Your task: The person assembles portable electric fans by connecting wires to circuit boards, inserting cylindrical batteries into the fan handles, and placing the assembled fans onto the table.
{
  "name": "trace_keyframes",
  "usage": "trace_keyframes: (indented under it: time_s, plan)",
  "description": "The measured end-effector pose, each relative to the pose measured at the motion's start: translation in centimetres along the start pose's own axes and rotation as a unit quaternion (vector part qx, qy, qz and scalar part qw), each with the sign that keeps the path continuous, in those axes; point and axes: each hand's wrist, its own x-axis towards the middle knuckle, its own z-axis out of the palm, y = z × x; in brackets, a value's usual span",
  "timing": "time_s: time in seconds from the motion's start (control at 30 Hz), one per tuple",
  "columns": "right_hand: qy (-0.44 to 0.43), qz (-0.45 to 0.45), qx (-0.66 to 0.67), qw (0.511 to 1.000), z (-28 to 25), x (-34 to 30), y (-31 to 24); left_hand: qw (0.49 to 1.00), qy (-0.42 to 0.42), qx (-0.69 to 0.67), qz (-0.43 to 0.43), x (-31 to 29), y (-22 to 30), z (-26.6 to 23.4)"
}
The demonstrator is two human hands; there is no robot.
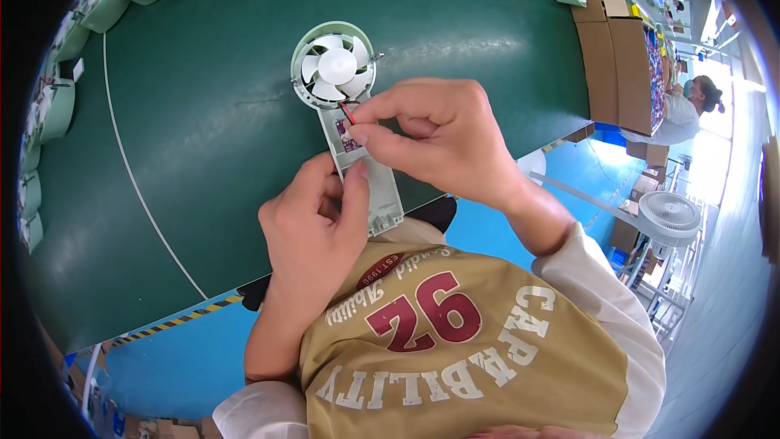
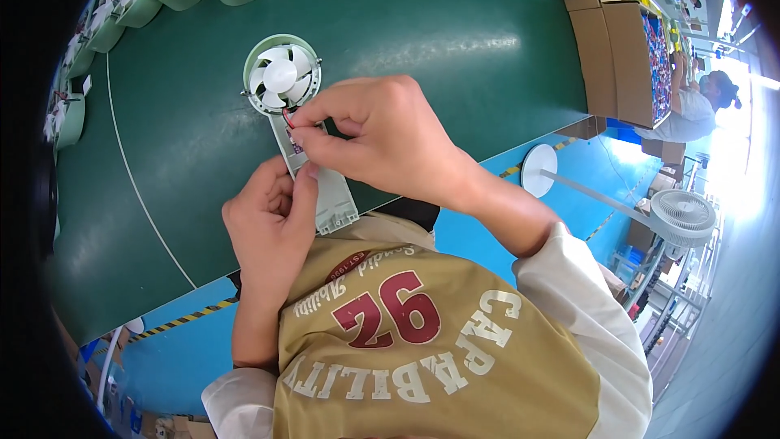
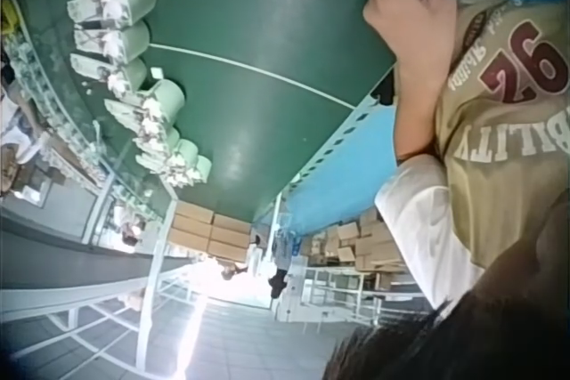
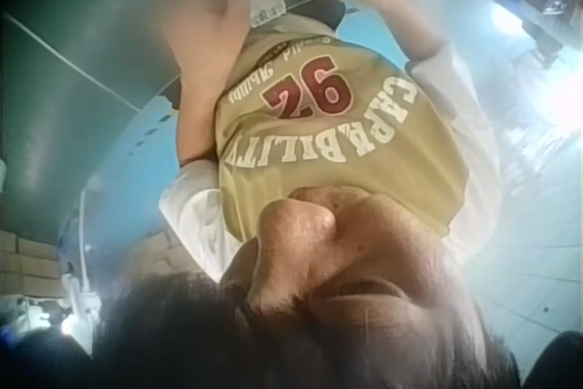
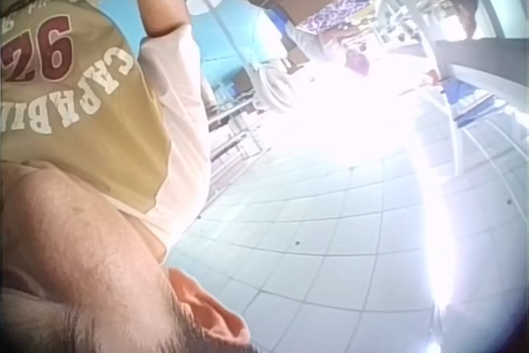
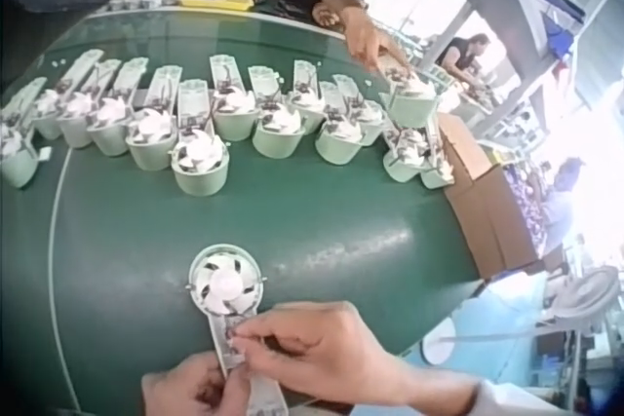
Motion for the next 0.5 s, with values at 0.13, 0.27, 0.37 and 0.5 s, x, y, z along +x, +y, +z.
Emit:
trace_keyframes:
  time_s: [0.13, 0.27, 0.37, 0.5]
  plan:
    - [0.0, -0.163, -0.076, 0.984, 0.0, 0.6, 0.8, 1.0, 0.001, -0.009, 0.0, 0.0, 0.0, -0.1]
    - [0.031, -0.268, -0.12, 0.955, 0.4, 0.7, 1.8, 1.0, -0.012, 0.007, 0.002, 0.1, 0.2, -0.5]
    - [0.079, -0.361, -0.196, 0.908, 0.9, 0.6, 2.5, 1.0, -0.013, -0.012, -0.007, 0.1, 0.2, -0.6]
    - [0.114, -0.4, -0.231, 0.88, 1.3, 0.4, 2.7, 1.0, -0.009, -0.017, -0.002, 0.0, 0.0, -0.5]
